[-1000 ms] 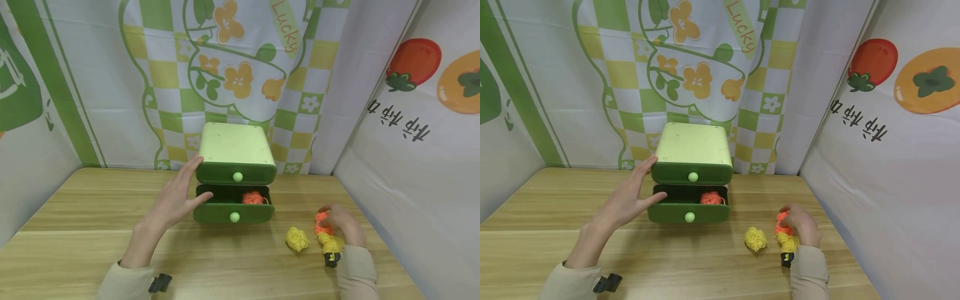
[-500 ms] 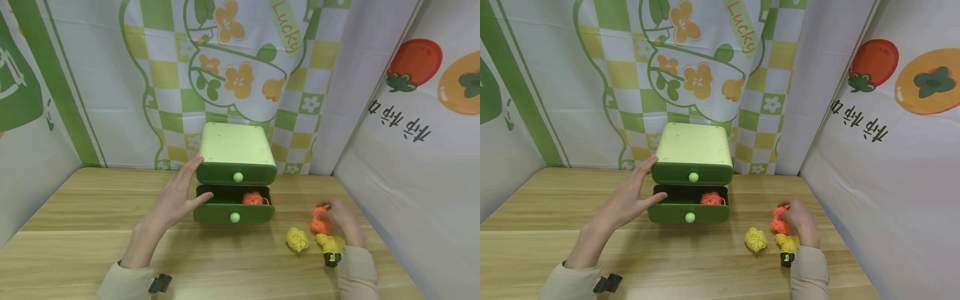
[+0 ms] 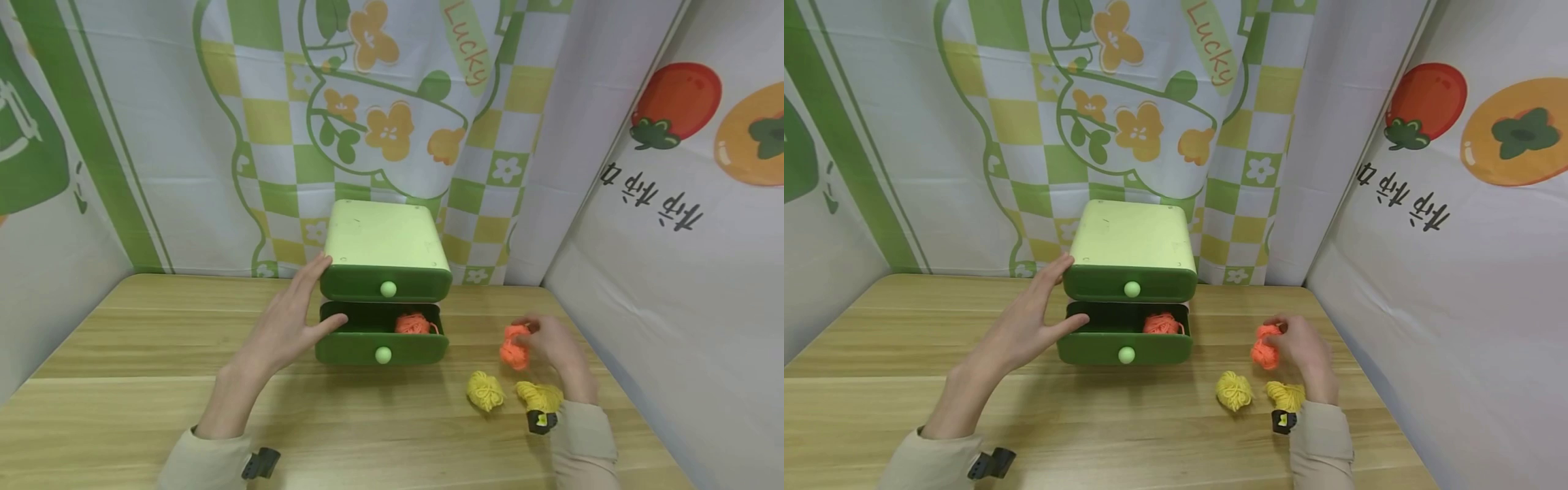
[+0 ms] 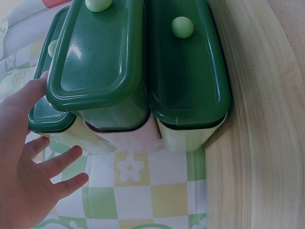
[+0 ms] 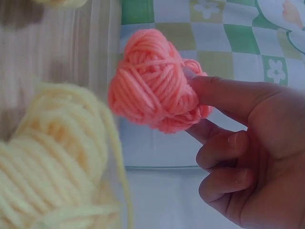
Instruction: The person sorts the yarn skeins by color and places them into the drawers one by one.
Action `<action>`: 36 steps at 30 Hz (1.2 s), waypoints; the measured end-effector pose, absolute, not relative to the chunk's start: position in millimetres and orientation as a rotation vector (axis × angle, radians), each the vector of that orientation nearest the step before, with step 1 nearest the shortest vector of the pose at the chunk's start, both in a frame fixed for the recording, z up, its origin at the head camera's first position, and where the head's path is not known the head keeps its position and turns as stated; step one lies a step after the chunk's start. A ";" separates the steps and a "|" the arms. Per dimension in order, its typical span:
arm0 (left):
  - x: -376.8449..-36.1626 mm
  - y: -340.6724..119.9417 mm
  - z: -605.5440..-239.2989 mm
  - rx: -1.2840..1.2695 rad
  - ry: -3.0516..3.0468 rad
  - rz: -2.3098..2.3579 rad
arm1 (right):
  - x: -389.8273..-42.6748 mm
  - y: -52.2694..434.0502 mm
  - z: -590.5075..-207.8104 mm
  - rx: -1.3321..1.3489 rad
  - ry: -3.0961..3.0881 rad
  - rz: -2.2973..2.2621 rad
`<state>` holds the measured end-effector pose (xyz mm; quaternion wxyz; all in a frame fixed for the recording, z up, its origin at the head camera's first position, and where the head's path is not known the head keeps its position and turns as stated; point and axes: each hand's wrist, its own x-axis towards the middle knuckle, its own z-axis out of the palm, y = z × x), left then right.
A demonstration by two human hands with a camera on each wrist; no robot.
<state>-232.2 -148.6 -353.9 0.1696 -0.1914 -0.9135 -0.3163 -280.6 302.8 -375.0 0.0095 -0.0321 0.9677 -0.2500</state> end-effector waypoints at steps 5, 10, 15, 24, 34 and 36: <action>-232.7 -148.5 -354.3 -0.542 -2.591 -0.894 | -278.1 292.0 -366.3 -0.084 3.026 -0.784; -233.0 -148.3 -354.6 -0.534 -2.593 -0.896 | -276.0 279.1 -357.9 -0.105 3.056 -0.797; -232.9 -148.4 -353.6 -0.538 -2.597 -0.895 | -274.0 271.4 -351.1 -0.158 3.107 -0.799; -232.1 -148.4 -353.6 -0.538 -2.601 -0.896 | -266.5 257.5 -340.8 -0.231 3.164 -0.792; -232.7 -148.3 -355.2 -0.539 -2.599 -0.888 | -259.9 235.9 -335.9 -0.364 3.309 -0.703; -232.9 -148.3 -355.3 -0.534 -2.598 -0.893 | -259.5 231.6 -335.9 -0.412 3.341 -0.721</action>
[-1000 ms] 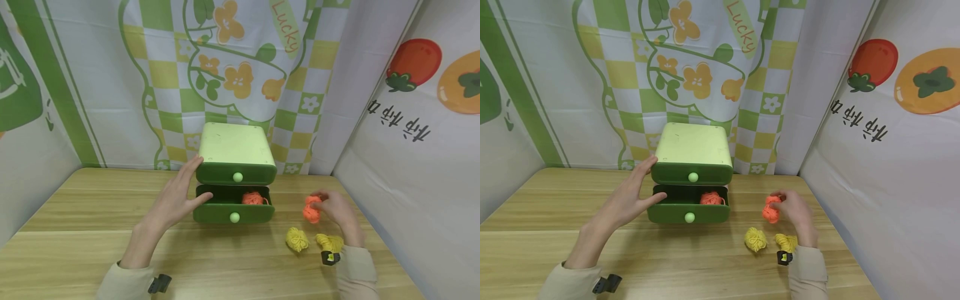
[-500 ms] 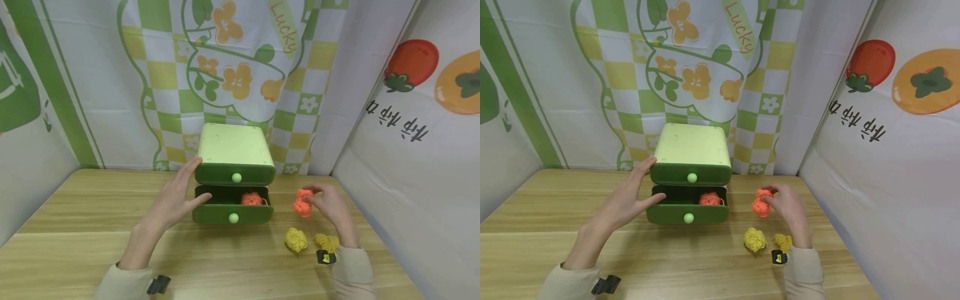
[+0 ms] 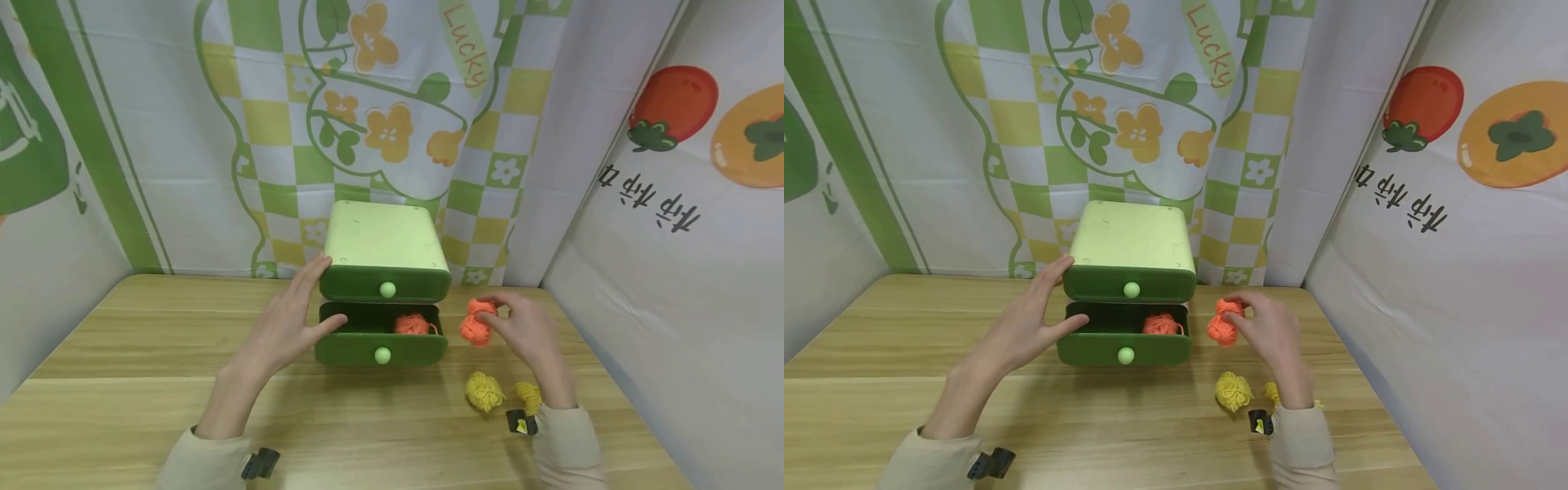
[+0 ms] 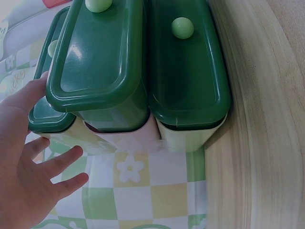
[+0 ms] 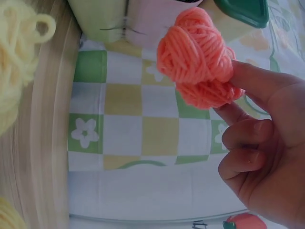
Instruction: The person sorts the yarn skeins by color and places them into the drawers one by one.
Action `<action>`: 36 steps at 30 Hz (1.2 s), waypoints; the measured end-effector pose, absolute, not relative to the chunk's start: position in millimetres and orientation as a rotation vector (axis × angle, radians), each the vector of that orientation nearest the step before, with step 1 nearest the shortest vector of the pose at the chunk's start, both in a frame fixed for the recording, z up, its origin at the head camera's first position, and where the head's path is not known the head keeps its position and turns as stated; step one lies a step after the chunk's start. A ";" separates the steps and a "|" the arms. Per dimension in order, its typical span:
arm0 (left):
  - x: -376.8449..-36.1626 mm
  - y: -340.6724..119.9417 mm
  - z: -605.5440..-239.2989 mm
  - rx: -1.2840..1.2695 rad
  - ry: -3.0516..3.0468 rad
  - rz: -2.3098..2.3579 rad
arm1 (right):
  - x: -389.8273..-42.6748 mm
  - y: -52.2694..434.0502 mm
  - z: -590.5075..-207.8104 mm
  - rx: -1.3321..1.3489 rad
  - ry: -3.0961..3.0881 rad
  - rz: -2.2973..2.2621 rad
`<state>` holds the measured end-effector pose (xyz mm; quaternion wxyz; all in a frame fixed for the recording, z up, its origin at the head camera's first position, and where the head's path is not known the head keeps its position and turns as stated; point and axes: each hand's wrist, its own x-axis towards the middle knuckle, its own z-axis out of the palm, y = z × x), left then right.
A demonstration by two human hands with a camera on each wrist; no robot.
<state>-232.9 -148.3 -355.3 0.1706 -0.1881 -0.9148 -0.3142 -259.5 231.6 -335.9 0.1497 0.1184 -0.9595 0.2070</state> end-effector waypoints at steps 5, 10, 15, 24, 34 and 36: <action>-233.7 -148.4 -354.9 -0.536 -2.600 -0.896 | -257.3 218.5 -335.0 0.434 -2.626 0.591; -233.5 -148.7 -354.4 -0.541 -2.606 -0.896 | -255.4 203.1 -336.9 0.549 -2.505 0.590; -232.6 -149.1 -354.2 -0.538 -2.606 -0.891 | -254.3 191.7 -340.9 0.621 -2.369 0.564; -233.2 -148.3 -353.9 -0.549 -2.604 -0.900 | -250.3 181.3 -341.2 0.626 -2.197 0.642; -232.7 -149.4 -353.7 -0.541 -2.612 -0.900 | -245.0 155.5 -347.1 0.702 -2.115 0.651; -232.9 -149.3 -353.5 -0.542 -2.612 -0.897 | -243.7 151.8 -348.3 0.696 -2.111 0.664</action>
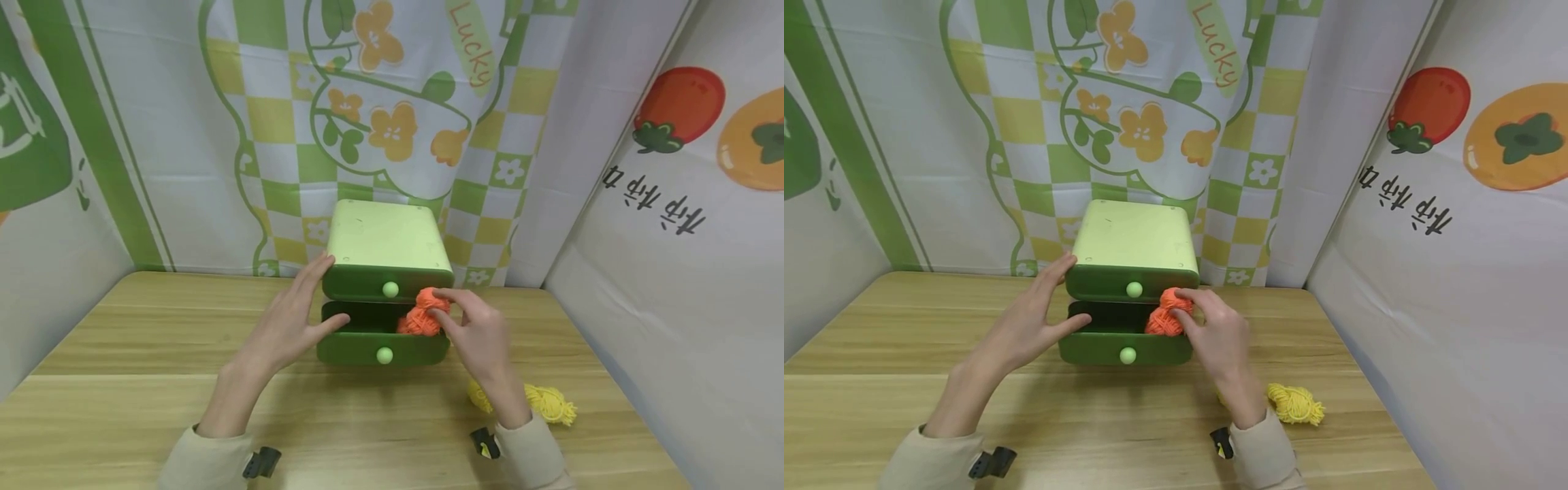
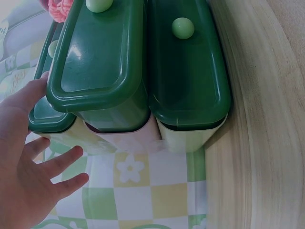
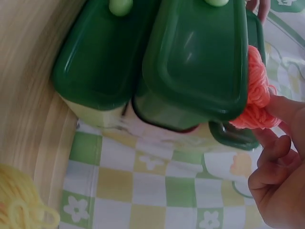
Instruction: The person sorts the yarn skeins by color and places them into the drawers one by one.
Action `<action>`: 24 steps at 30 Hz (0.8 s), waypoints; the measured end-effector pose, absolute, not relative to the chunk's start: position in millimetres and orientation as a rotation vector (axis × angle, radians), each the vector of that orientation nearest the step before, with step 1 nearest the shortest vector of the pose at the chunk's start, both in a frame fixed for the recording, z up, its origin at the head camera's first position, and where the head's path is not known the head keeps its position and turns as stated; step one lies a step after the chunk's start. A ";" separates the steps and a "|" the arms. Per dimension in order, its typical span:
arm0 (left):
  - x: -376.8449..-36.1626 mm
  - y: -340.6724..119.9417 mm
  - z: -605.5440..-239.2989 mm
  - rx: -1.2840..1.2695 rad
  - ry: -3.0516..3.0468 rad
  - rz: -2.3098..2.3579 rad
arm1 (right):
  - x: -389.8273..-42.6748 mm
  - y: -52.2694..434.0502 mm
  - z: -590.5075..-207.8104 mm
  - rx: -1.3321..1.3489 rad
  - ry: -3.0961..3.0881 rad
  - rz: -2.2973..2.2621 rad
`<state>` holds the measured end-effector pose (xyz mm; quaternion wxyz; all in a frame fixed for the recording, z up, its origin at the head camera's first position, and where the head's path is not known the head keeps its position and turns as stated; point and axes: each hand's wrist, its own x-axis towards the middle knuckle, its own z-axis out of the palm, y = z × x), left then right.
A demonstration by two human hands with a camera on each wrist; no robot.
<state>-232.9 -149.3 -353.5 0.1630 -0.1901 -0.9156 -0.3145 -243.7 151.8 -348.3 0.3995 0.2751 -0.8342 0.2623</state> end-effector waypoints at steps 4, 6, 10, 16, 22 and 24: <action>-232.7 -149.2 -353.3 -0.545 -2.610 -0.897 | -241.7 146.2 -350.1 0.686 -2.106 0.684; -232.6 -149.2 -353.2 -0.547 -2.609 -0.898 | -241.1 143.9 -350.7 0.679 -2.110 0.694; -232.5 -149.2 -353.2 -0.548 -2.608 -0.897 | -240.8 140.8 -352.5 0.654 -2.136 0.713; -232.5 -148.5 -353.4 -0.544 -2.605 -0.903 | -239.5 137.6 -353.5 0.624 -2.195 0.716; -232.7 -148.1 -353.2 -0.545 -2.605 -0.905 | -237.3 135.5 -352.1 0.615 -2.292 0.716; -232.9 -148.0 -353.3 -0.547 -2.603 -0.900 | -236.9 135.1 -352.3 0.625 -2.327 0.709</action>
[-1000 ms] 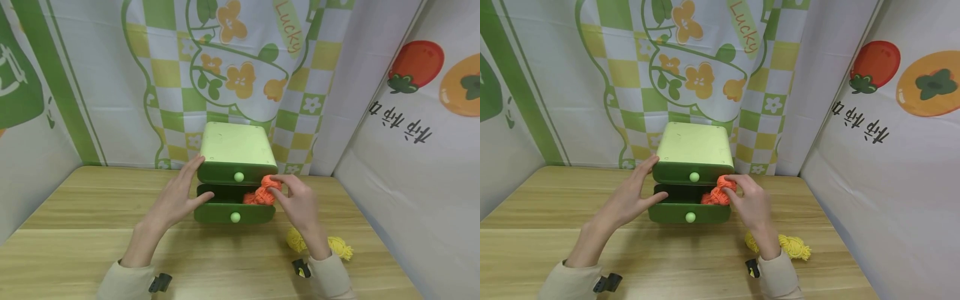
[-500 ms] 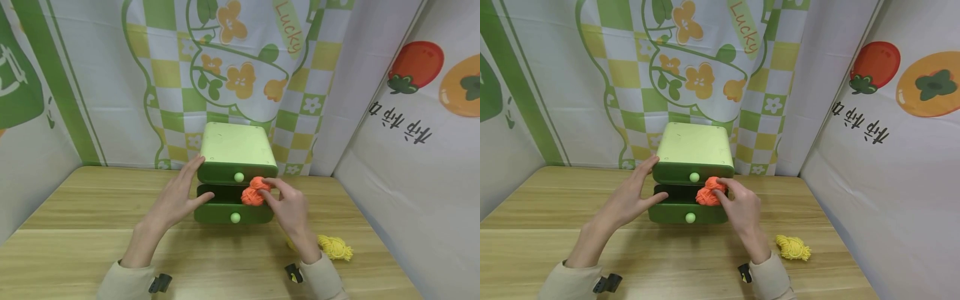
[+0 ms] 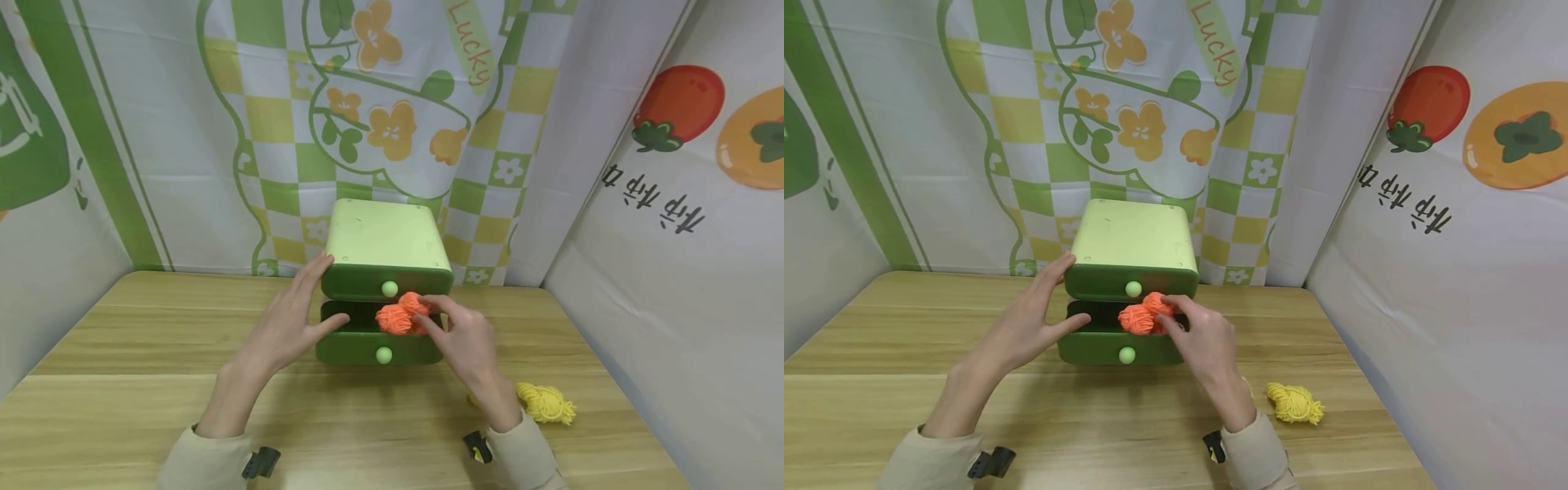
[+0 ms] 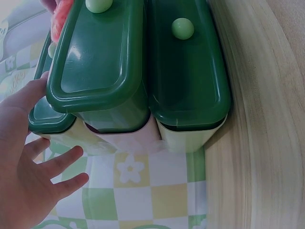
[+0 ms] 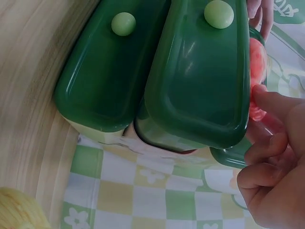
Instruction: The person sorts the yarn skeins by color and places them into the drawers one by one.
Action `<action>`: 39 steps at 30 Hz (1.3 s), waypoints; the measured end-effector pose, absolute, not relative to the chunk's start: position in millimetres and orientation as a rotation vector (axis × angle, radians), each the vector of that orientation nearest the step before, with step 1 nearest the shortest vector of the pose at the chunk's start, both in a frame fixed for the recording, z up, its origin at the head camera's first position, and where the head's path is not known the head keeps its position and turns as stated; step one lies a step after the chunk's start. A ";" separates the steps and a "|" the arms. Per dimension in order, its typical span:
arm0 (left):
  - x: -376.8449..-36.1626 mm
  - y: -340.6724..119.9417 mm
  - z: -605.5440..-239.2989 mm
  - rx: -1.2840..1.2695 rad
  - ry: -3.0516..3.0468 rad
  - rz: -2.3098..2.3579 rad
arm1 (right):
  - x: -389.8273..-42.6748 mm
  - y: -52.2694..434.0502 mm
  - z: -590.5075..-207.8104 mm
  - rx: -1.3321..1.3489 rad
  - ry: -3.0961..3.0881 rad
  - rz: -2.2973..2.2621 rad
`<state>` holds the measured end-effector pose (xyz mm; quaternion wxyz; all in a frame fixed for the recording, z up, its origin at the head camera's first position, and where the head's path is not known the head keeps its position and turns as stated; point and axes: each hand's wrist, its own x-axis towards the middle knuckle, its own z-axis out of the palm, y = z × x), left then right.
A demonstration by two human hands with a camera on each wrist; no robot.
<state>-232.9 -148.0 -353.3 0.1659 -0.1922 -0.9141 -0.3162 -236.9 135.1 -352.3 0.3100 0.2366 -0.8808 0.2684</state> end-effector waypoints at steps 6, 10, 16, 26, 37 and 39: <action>-233.2 -148.6 -353.9 -0.550 -2.600 -0.894 | -237.0 132.8 -353.8 0.677 -2.385 0.656; -233.2 -148.6 -353.8 -0.552 -2.604 -0.898 | -236.6 131.6 -354.3 0.691 -2.399 0.642; -233.3 -148.6 -353.3 -0.553 -2.605 -0.907 | -237.2 131.3 -355.2 0.727 -2.410 0.648; -233.3 -148.6 -353.9 -0.544 -2.613 -0.904 | -238.7 135.8 -353.6 0.756 -2.368 0.679; -233.7 -148.7 -353.8 -0.539 -2.619 -0.907 | -236.6 145.3 -344.5 0.829 -2.281 0.793; -233.7 -148.8 -353.8 -0.538 -2.621 -0.907 | -236.5 146.1 -343.9 0.842 -2.286 0.804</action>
